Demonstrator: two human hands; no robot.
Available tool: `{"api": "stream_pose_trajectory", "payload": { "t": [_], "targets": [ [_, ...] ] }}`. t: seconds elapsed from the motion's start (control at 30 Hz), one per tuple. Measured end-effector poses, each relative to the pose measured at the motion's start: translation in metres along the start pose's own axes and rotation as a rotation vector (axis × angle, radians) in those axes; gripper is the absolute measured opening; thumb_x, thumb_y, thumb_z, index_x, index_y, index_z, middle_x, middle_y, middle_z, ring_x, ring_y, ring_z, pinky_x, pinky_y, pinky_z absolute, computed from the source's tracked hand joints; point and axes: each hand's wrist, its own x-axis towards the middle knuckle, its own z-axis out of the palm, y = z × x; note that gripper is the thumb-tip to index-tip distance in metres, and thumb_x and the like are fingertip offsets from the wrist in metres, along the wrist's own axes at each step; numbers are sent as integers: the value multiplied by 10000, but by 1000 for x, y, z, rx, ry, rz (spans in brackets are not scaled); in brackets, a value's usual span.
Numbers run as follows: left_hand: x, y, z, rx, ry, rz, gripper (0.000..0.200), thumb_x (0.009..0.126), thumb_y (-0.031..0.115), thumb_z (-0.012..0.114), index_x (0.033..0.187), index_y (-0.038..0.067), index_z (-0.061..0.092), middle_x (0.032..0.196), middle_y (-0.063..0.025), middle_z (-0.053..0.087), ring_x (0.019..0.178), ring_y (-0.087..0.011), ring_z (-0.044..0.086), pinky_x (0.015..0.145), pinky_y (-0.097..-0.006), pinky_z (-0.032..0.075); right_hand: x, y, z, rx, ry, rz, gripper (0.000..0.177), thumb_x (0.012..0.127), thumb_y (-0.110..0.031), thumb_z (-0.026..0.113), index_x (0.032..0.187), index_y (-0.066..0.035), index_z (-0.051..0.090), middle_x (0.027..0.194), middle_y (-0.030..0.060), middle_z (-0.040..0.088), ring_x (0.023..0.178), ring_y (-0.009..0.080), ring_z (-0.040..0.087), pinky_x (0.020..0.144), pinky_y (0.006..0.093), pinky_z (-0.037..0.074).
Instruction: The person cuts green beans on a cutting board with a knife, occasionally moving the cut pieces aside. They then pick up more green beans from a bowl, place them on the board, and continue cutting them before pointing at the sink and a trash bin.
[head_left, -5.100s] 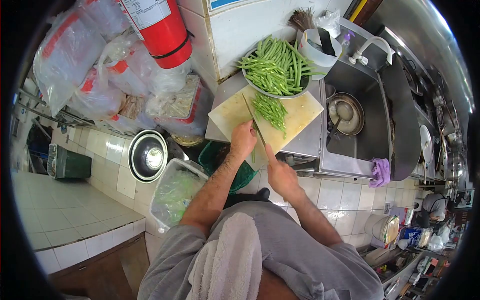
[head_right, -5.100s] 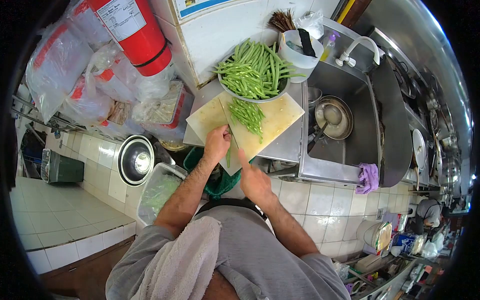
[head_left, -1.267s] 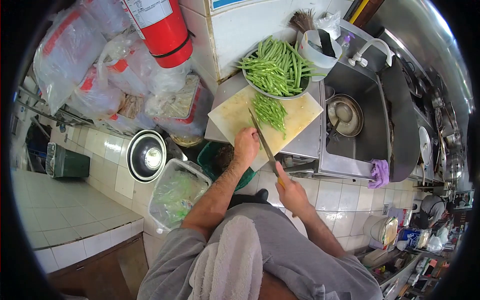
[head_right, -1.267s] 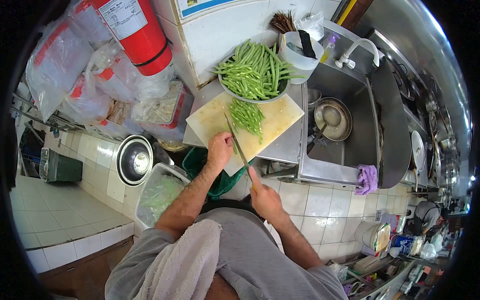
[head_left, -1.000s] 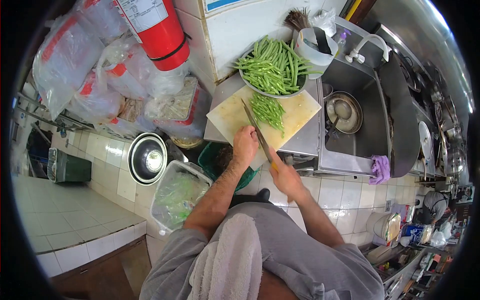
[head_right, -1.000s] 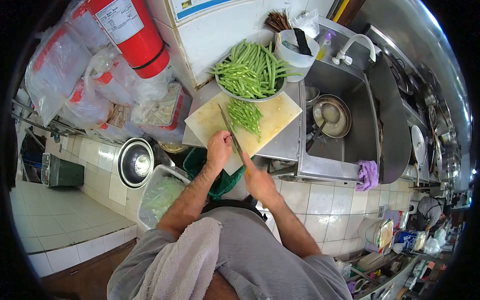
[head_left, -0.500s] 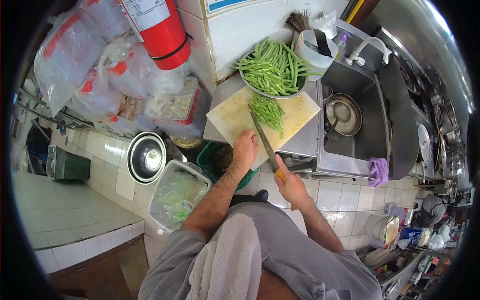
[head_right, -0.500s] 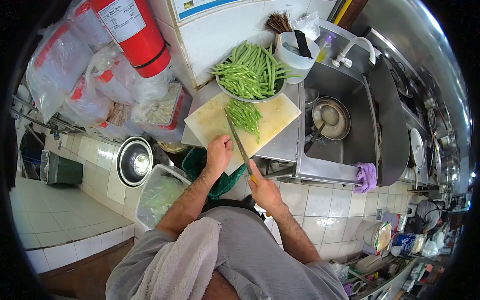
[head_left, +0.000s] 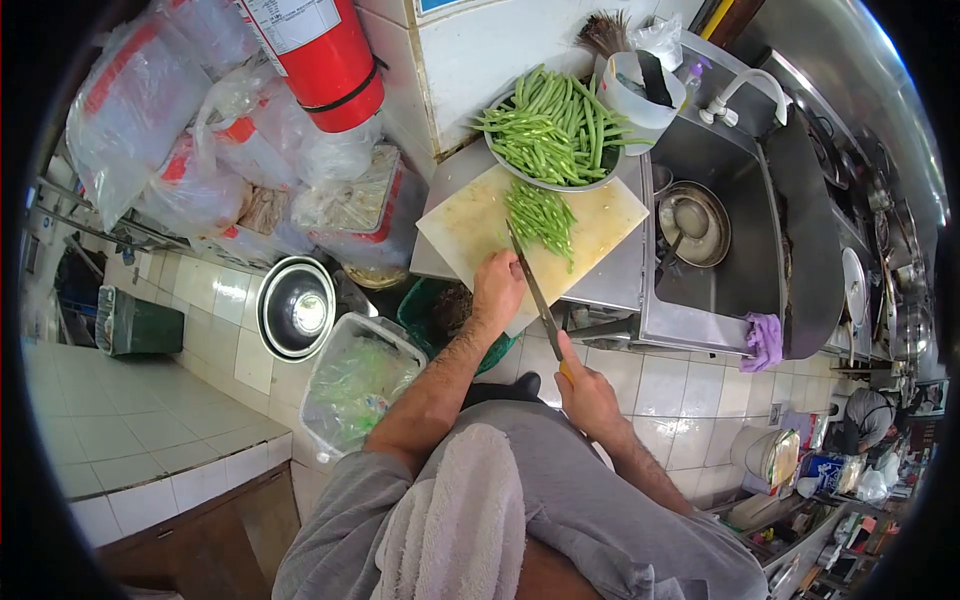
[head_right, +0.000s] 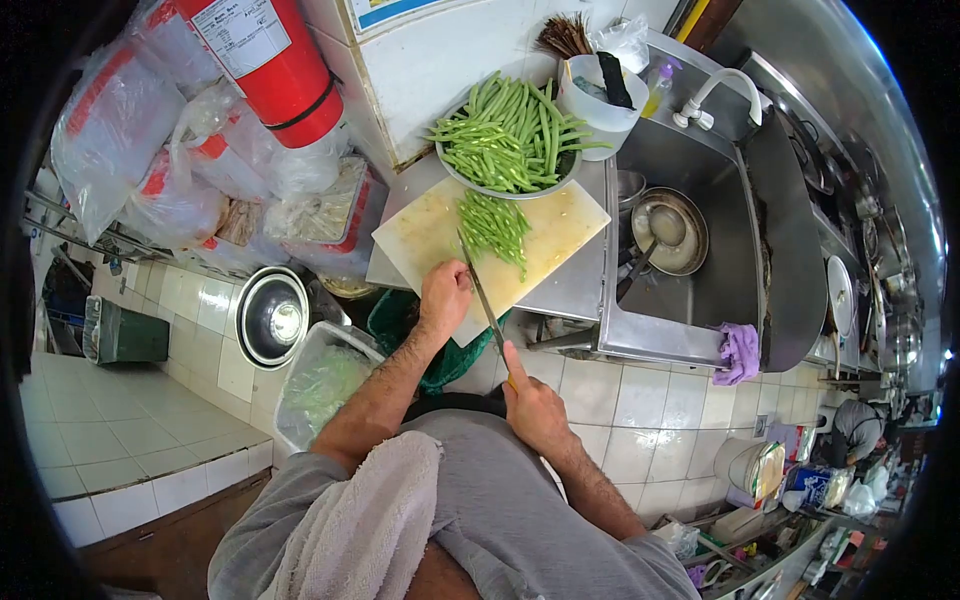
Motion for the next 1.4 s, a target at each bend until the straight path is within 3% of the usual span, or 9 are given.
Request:
{"api": "stream_pose_trajectory", "payload": {
  "t": [0.07, 0.13, 0.23, 0.43, 0.6, 0.77, 0.9, 1.17, 1.4],
  "targets": [
    [2, -10, 3, -60, 17, 89, 43, 760, -12, 570, 801, -8, 582, 758, -191, 602, 747, -373, 595, 658, -430, 471, 18, -3, 0, 28, -1, -1, 683, 874, -133, 553, 1464, -164, 210, 757, 244, 627, 705, 427, 614, 640, 513, 487],
    [2, -8, -1, -72, -27, 63, 41, 766, 3, 569, 805, -10, 573, 767, -196, 593, 759, -386, 586, 672, -450, 471, 51, -15, -3, -7, -51, 112, 652, 878, -135, 549, 1455, -206, 254, 789, 261, 623, 735, 457, 601, 675, 515, 473],
    [0, -6, 2, -92, -35, 36, 35, 765, 2, 575, 798, -9, 571, 765, -188, 596, 748, -378, 588, 666, -442, 472, 70, -14, -1, -6, 10, 57, 646, 881, -145, 544, 1453, -236, 258, 787, 264, 622, 720, 461, 598, 677, 513, 475],
    [0, -1, 0, 0, 38, 81, 49, 768, 9, 586, 809, -17, 591, 769, -184, 608, 727, -356, 604, 658, -413, 483, -10, 9, -21, 87, -77, 103, 654, 877, -153, 560, 1451, -250, 262, 776, 219, 640, 743, 422, 619, 678, 494, 486],
    [-5, 10, -9, -2, -83, 77, 68, 771, 20, 585, 815, -25, 610, 782, -203, 610, 745, -360, 609, 670, -416, 486, 11, -1, -22, -61, -36, 123, 657, 880, -155, 565, 1451, -264, 259, 812, 214, 644, 730, 400, 627, 665, 470, 504],
    [-10, -1, -1, -36, 16, 65, 68, 760, 16, 592, 811, -23, 614, 772, -188, 623, 741, -352, 616, 659, -408, 487, 10, 1, -15, 37, -14, 87, 634, 894, -154, 554, 1447, -272, 266, 859, 207, 645, 712, 403, 626, 657, 474, 513],
    [-11, -1, 1, -26, 43, 63, 73, 757, 15, 593, 817, -22, 613, 764, -176, 624, 735, -349, 617, 654, -401, 485, -9, -5, -19, 79, -81, 143, 643, 889, -152, 565, 1450, -245, 267, 860, 217, 640, 708, 405, 626, 659, 473, 507],
    [-11, 2, 1, -35, 23, 9, 77, 758, 25, 592, 817, -20, 612, 748, -179, 621, 733, -345, 617, 665, -407, 483, -23, 0, -9, -57, -63, 67, 696, 874, -149, 571, 1467, -180, 208, 788, 218, 635, 694, 400, 621, 636, 485, 499],
    [-8, -1, 3, -82, -30, -39, 77, 772, 37, 589, 812, -24, 612, 738, -176, 621, 728, -342, 615, 673, -411, 485, 39, -6, -4, 20, -19, 74, 660, 874, -138, 557, 1454, -202, 250, 787, 241, 630, 729, 437, 609, 669, 500, 481]
  ]
}}
